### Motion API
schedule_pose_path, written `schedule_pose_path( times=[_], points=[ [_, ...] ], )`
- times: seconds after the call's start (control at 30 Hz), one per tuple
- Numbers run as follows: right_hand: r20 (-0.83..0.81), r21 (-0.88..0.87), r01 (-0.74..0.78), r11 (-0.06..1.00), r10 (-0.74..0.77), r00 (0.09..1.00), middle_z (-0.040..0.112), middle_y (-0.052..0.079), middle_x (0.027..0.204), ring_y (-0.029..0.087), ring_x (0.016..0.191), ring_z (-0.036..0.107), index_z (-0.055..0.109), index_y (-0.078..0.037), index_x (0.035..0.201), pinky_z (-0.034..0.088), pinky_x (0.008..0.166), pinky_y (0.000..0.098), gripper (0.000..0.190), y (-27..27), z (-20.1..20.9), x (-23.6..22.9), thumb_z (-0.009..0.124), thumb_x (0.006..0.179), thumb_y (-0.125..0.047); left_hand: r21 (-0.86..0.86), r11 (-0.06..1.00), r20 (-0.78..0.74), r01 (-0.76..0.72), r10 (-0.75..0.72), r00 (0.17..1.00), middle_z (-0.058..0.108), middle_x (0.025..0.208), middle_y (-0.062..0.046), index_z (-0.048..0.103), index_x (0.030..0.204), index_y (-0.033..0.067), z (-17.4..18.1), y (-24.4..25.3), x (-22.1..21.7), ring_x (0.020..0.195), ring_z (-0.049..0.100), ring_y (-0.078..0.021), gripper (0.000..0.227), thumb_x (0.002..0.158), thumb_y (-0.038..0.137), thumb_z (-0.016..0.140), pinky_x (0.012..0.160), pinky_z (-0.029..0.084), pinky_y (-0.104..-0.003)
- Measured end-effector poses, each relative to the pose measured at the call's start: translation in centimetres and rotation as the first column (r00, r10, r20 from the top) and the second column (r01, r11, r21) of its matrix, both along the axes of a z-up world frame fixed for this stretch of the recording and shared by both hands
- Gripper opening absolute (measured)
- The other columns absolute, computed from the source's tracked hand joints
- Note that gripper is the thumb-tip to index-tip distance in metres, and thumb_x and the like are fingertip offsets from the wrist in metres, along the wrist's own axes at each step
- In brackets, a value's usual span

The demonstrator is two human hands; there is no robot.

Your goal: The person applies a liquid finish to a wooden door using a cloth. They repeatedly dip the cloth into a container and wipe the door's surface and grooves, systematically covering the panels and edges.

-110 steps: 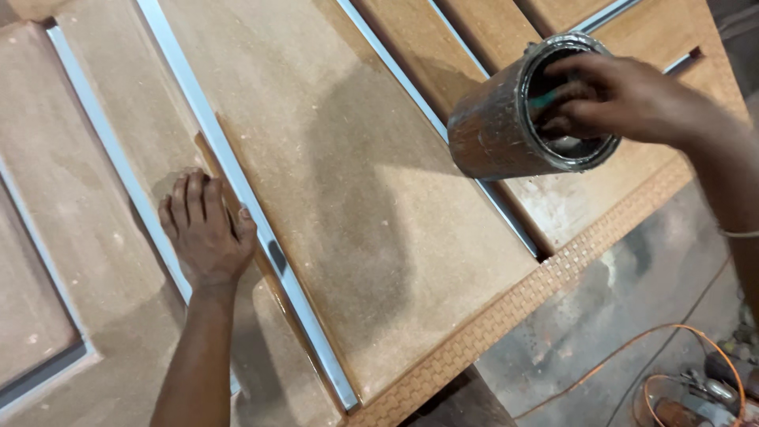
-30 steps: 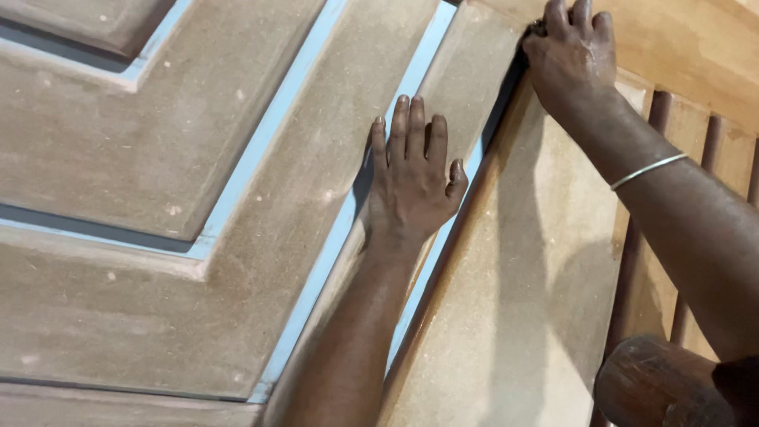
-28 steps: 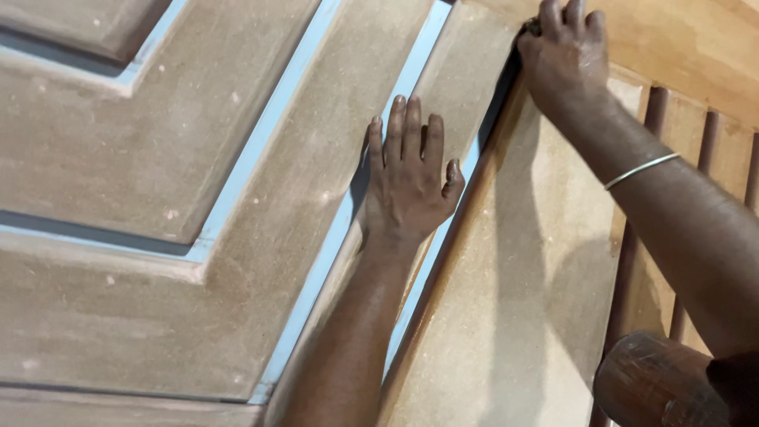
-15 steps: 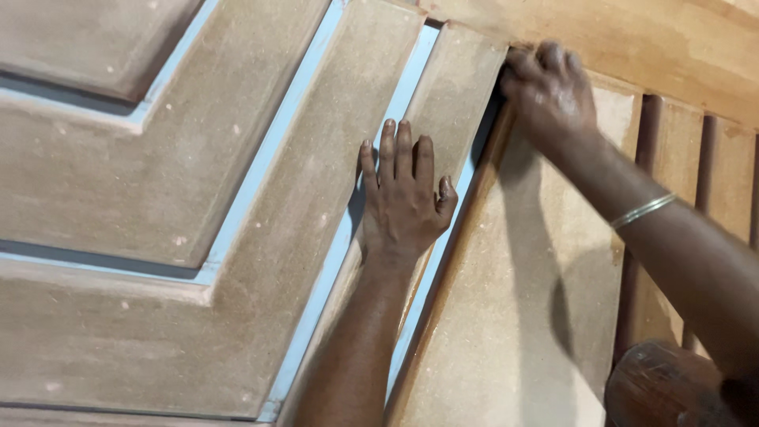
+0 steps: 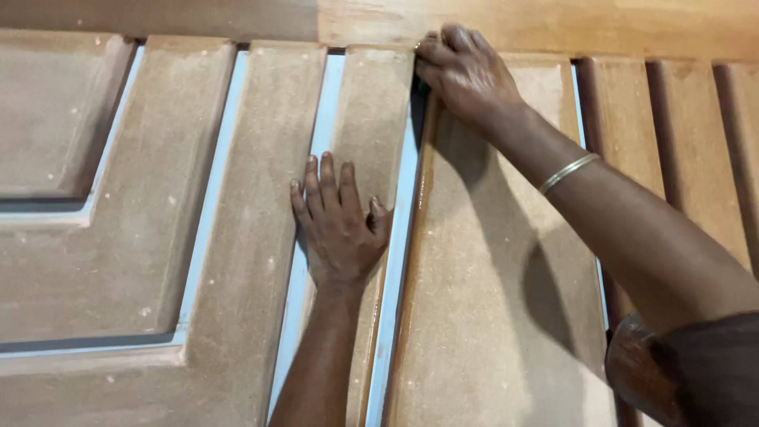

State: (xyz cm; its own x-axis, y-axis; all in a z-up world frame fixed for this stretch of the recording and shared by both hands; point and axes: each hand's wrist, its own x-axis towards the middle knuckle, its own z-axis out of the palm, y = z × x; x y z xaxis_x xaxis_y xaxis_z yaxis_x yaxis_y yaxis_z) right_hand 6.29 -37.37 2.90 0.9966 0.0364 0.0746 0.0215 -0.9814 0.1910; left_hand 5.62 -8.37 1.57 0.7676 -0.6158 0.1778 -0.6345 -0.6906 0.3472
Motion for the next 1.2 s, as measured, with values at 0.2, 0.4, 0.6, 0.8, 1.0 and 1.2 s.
schedule_pose_path(
  times=[0.2,0.4,0.6,0.8,1.0,1.2],
  points=[
    [0.309,0.63,0.031,0.776,-0.287,0.907,0.068,0.012,0.122,0.036,0.114,0.058,0.07,-0.006,0.109,0.049,0.098,0.0471,0.015,6.6,0.0,-2.4,0.057,0.105,-0.013,-0.054,0.999,0.009,0.002,-0.002,1.0,0.041,0.159,-0.025,0.049,0.148,-0.0024,-0.4,0.1,-0.1,0.153,0.028,-0.0399,0.059,0.098,0.029,0.041,0.125,0.012,-0.059],
    [0.019,0.596,0.191,0.78,-0.252,0.967,0.064,0.014,0.126,0.034,0.122,0.058,0.068,-0.008,0.108,0.05,0.099,0.0432,0.024,18.4,-0.2,-11.2,0.049,0.096,-0.017,-0.294,0.955,-0.132,-0.047,0.008,0.991,0.047,0.155,-0.022,0.05,0.145,-0.0024,1.3,0.0,-0.3,0.155,0.03,-0.0408,0.057,0.093,0.02,0.041,0.13,0.012,-0.059],
    [0.177,0.785,0.145,0.603,-0.442,0.879,0.062,0.017,0.141,0.041,0.136,0.047,0.067,-0.003,0.13,0.036,0.114,0.052,0.044,9.6,-2.3,-5.1,0.034,0.119,-0.03,-0.209,0.977,-0.122,-0.036,0.01,0.992,0.048,0.153,-0.024,0.05,0.143,-0.0039,1.3,-0.3,-0.7,0.153,0.031,-0.044,0.056,0.096,0.024,0.039,0.128,0.012,-0.062],
    [0.325,0.507,0.046,0.861,-0.24,0.915,0.068,0.007,0.115,0.027,0.11,0.06,0.066,-0.008,0.103,0.054,0.101,0.0396,0.024,2.2,0.0,3.2,0.043,0.101,-0.012,-0.194,0.981,-0.066,-0.026,0.013,0.998,0.047,0.153,-0.025,0.051,0.142,-0.0027,0.9,-0.4,-0.7,0.152,0.032,-0.0437,0.057,0.098,0.03,0.036,0.128,0.014,-0.063],
    [0.252,0.445,0.09,0.891,-0.221,0.942,0.066,0.011,0.119,0.026,0.114,0.062,0.067,-0.01,0.1,0.056,0.1,0.0388,0.013,12.5,1.2,-5.7,0.055,0.096,-0.015,-0.189,0.982,-0.099,-0.018,-0.001,0.995,0.046,0.154,-0.025,0.05,0.142,-0.0035,1.0,-0.5,-0.5,0.153,0.032,-0.0442,0.056,0.1,0.028,0.033,0.129,0.015,-0.064],
    [-0.229,0.939,0.329,0.101,-0.53,0.817,0.064,0.009,0.112,0.023,0.109,0.062,0.068,-0.007,0.101,0.056,0.095,0.0344,0.013,6.3,-0.1,-0.4,0.06,0.105,-0.016,-0.163,0.986,-0.075,-0.027,0.015,0.997,0.045,0.155,-0.025,0.051,0.142,-0.0037,0.8,-0.5,-0.7,0.152,0.032,-0.044,0.057,0.098,0.03,0.036,0.127,0.015,-0.063]
  ],
)
